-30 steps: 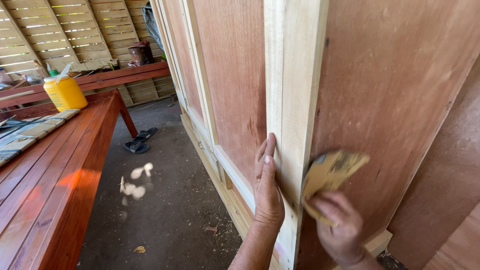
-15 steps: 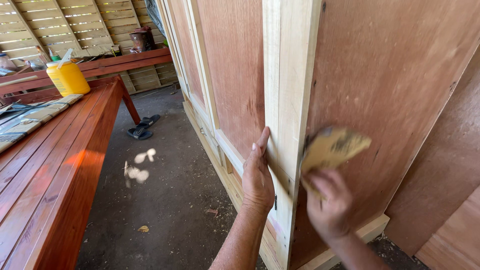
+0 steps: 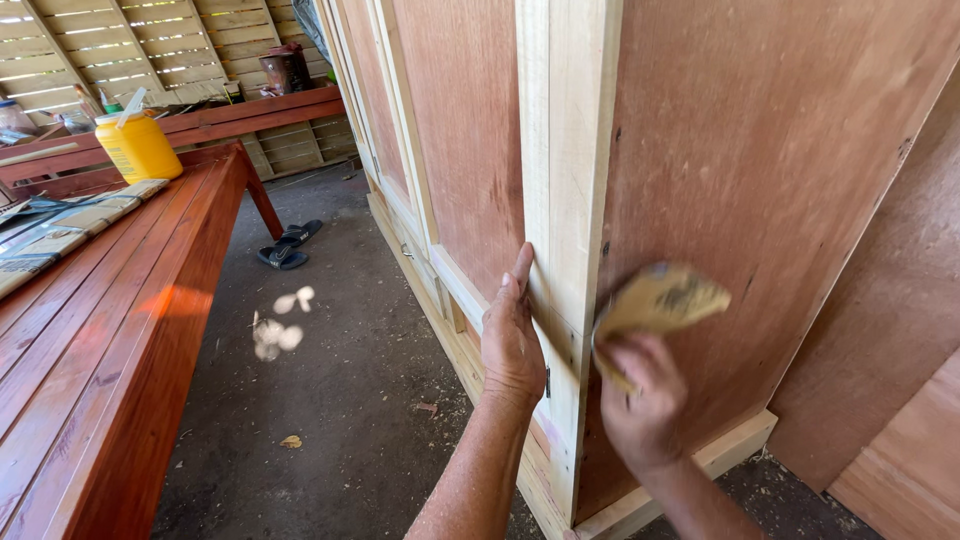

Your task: The person sands the wooden surfaces and trim of a plywood cabinet using sheets of sandpaper, working over the panel faces, edges, and corner joints by hand while steadying the furniture with the other hand.

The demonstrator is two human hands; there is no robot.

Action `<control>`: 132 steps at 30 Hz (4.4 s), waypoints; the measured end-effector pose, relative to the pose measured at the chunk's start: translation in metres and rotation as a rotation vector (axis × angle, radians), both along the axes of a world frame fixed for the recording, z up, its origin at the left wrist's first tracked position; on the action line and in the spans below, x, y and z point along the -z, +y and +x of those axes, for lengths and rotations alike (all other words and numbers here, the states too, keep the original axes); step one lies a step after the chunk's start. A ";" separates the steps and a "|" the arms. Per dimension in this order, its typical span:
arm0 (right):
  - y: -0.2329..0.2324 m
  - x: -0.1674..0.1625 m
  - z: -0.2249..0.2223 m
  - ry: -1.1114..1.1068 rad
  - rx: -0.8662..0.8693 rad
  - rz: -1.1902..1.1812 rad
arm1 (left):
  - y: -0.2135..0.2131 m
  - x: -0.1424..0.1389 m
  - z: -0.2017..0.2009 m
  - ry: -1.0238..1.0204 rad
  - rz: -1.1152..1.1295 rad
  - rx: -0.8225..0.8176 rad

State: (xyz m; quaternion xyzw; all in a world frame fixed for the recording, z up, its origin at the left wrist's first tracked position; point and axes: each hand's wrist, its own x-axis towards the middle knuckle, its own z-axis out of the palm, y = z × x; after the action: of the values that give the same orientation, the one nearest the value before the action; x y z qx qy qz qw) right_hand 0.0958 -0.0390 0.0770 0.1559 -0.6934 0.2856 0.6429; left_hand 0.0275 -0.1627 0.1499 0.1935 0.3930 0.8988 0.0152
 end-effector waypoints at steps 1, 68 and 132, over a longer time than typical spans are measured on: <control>-0.005 0.018 0.007 -0.032 -0.048 -0.009 | 0.000 -0.001 0.000 0.015 -0.004 -0.001; 0.019 0.098 0.000 -0.088 -0.204 0.055 | 0.008 0.021 -0.001 0.024 0.103 -0.083; 0.024 0.100 0.003 -0.133 -0.100 0.154 | 0.009 0.024 -0.007 0.010 0.097 -0.054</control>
State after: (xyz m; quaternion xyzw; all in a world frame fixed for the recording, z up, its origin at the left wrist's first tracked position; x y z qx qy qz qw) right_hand 0.0990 -0.0155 -0.0228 0.2199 -0.7458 0.2732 0.5664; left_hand 0.0202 -0.1542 0.1254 0.1878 0.3543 0.9158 -0.0202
